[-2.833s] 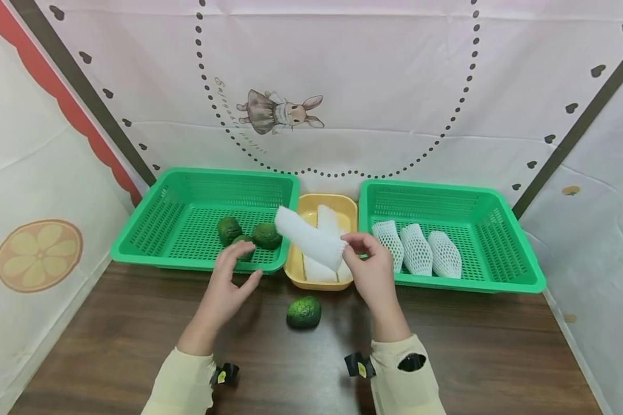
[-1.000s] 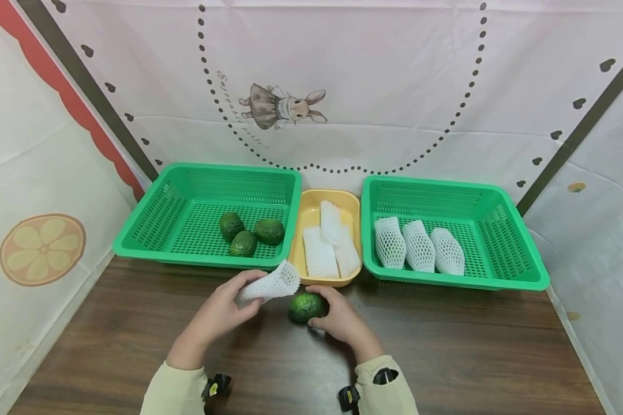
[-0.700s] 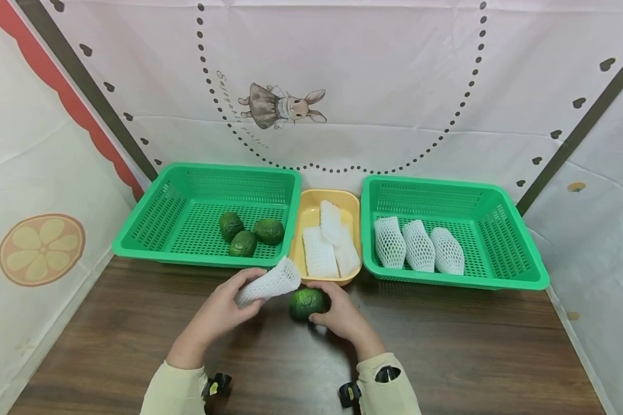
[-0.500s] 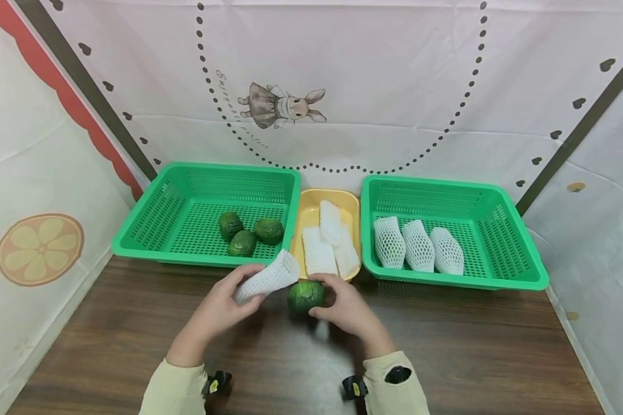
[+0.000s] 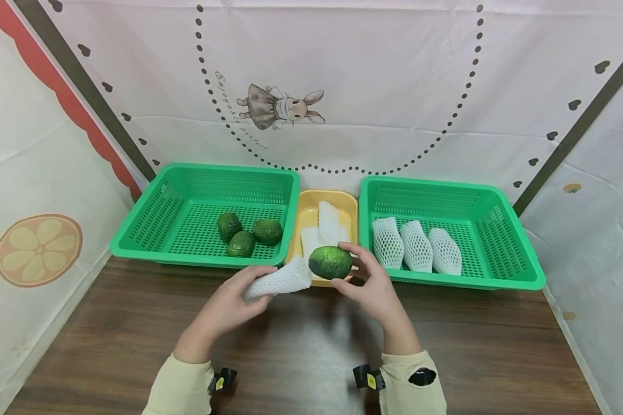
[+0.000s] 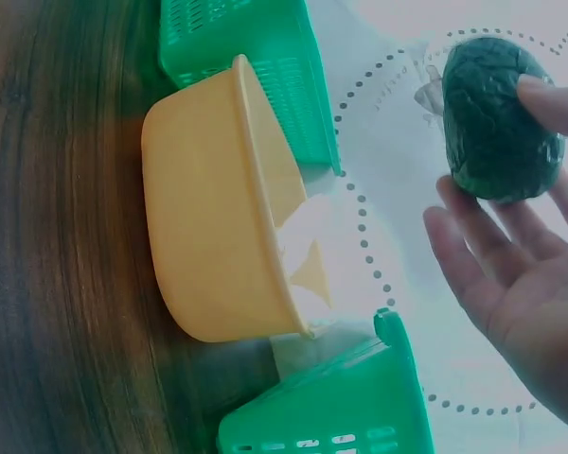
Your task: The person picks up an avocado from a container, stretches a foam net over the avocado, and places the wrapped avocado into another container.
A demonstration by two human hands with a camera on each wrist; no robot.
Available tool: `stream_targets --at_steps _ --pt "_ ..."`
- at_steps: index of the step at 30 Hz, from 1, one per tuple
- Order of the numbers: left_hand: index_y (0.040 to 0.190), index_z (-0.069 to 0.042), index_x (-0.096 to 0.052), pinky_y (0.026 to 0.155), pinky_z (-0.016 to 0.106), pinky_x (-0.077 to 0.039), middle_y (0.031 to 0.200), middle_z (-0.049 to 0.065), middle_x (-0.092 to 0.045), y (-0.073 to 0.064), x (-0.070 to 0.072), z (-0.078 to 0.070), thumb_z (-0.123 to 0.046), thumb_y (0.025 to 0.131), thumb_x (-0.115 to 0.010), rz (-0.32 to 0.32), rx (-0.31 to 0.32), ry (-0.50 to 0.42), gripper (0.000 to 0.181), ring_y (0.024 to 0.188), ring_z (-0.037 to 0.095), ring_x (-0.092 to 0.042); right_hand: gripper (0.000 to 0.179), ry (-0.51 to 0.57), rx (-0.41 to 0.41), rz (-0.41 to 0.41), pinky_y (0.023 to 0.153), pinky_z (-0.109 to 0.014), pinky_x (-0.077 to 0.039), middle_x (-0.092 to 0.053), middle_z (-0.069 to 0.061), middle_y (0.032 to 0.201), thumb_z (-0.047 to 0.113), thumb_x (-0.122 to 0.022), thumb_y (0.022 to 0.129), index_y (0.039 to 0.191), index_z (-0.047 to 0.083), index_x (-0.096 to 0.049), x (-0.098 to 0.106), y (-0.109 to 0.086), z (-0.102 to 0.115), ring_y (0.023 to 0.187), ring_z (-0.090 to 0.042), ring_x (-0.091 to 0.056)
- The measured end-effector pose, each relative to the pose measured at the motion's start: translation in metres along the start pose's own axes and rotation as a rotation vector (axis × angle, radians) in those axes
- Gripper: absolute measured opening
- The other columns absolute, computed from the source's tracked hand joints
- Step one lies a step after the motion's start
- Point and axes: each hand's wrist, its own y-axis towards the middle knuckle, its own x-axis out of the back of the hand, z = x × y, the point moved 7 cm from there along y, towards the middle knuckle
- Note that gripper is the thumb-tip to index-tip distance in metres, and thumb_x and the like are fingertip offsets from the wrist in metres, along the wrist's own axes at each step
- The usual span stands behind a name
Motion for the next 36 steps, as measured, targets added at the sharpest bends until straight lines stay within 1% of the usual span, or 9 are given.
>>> stream_targets --at_steps 5,12,15,19,22,25,27,32,36 --pt "0.120 -0.016 -0.060 0.087 0.038 -0.046 0.119 -0.005 -0.058 0.002 -0.003 -0.005 -0.012 0.077 -0.072 0.011 -0.011 0.006 0.045 0.107 0.012 -0.053 0.060 -0.016 0.083 0.043 0.089 -0.027 -0.044 -0.047 -0.005 0.131 0.000 -0.074 0.076 0.130 0.010 -0.049 -0.004 -0.005 0.002 0.107 -0.018 -0.052" --pt "0.117 -0.016 -0.061 0.083 0.035 -0.047 0.109 -0.003 -0.062 0.002 -0.010 -0.013 -0.012 0.076 -0.074 0.017 -0.070 0.007 0.043 0.098 0.011 -0.055 0.059 -0.073 0.136 0.079 0.086 -0.031 -0.046 -0.051 -0.008 0.125 -0.001 -0.075 0.074 0.128 0.007 -0.052 -0.008 -0.011 0.000 0.106 -0.015 -0.050" --pt "0.118 -0.016 -0.062 0.085 0.035 -0.045 0.108 -0.003 -0.063 0.002 -0.014 -0.016 -0.015 0.076 -0.075 0.027 -0.088 0.026 0.044 0.098 0.012 -0.056 0.059 -0.083 0.142 0.086 0.085 -0.034 -0.046 -0.051 -0.007 0.124 0.000 -0.075 0.074 0.128 0.009 -0.052 -0.011 -0.014 -0.003 0.104 -0.013 -0.050" --pt "0.121 -0.018 -0.061 0.083 0.036 -0.043 0.108 -0.004 -0.064 0.002 -0.019 -0.020 -0.020 0.077 -0.076 0.029 -0.108 0.068 0.046 0.098 0.013 -0.057 0.059 -0.095 0.146 0.093 0.084 -0.040 -0.046 -0.053 -0.005 0.121 0.002 -0.076 0.074 0.127 0.011 -0.053 -0.016 -0.018 -0.007 0.102 -0.012 -0.050" --pt "0.123 -0.018 -0.060 0.080 0.034 -0.043 0.108 -0.004 -0.066 0.000 -0.024 -0.024 -0.023 0.078 -0.075 0.036 -0.125 0.100 0.048 0.093 0.011 -0.059 0.058 -0.098 0.148 0.107 0.082 -0.039 -0.047 -0.053 -0.006 0.120 0.003 -0.076 0.074 0.127 0.009 -0.053 -0.023 -0.020 -0.009 0.100 -0.013 -0.051" --pt "0.126 -0.016 -0.058 0.080 0.033 -0.044 0.108 -0.001 -0.066 -0.001 -0.030 -0.027 -0.028 0.079 -0.073 0.059 -0.134 0.132 0.050 0.092 0.011 -0.060 0.057 -0.106 0.145 0.108 0.082 -0.037 -0.048 -0.053 -0.007 0.122 0.004 -0.076 0.074 0.126 0.007 -0.054 -0.028 -0.022 -0.011 0.099 -0.015 -0.052" --pt "0.129 -0.015 -0.056 0.082 0.034 -0.044 0.110 0.001 -0.066 -0.001 -0.034 -0.028 -0.032 0.079 -0.072 0.073 -0.129 0.144 0.055 0.095 0.012 -0.060 0.056 -0.108 0.138 0.107 0.082 -0.037 -0.047 -0.053 -0.008 0.122 0.005 -0.076 0.075 0.126 0.008 -0.054 -0.031 -0.024 -0.012 0.099 -0.017 -0.052" --pt "0.132 -0.013 -0.053 0.089 0.036 -0.043 0.119 0.003 -0.062 0.000 -0.039 -0.031 -0.034 0.075 -0.075 0.090 -0.109 0.114 0.065 0.106 0.014 -0.058 0.055 -0.097 0.128 0.103 0.082 -0.038 -0.048 -0.054 -0.008 0.123 0.004 -0.077 0.074 0.125 0.009 -0.055 -0.036 -0.025 -0.014 0.100 -0.018 -0.052" --pt "0.135 -0.013 -0.048 0.091 0.039 -0.041 0.124 0.004 -0.058 0.002 -0.044 -0.037 -0.034 0.072 -0.078 0.115 -0.125 0.097 0.073 0.112 0.015 -0.054 0.056 -0.090 0.118 0.121 0.082 -0.041 -0.048 -0.054 -0.005 0.123 0.005 -0.077 0.073 0.125 0.012 -0.056 -0.042 -0.025 -0.014 0.103 -0.016 -0.051"
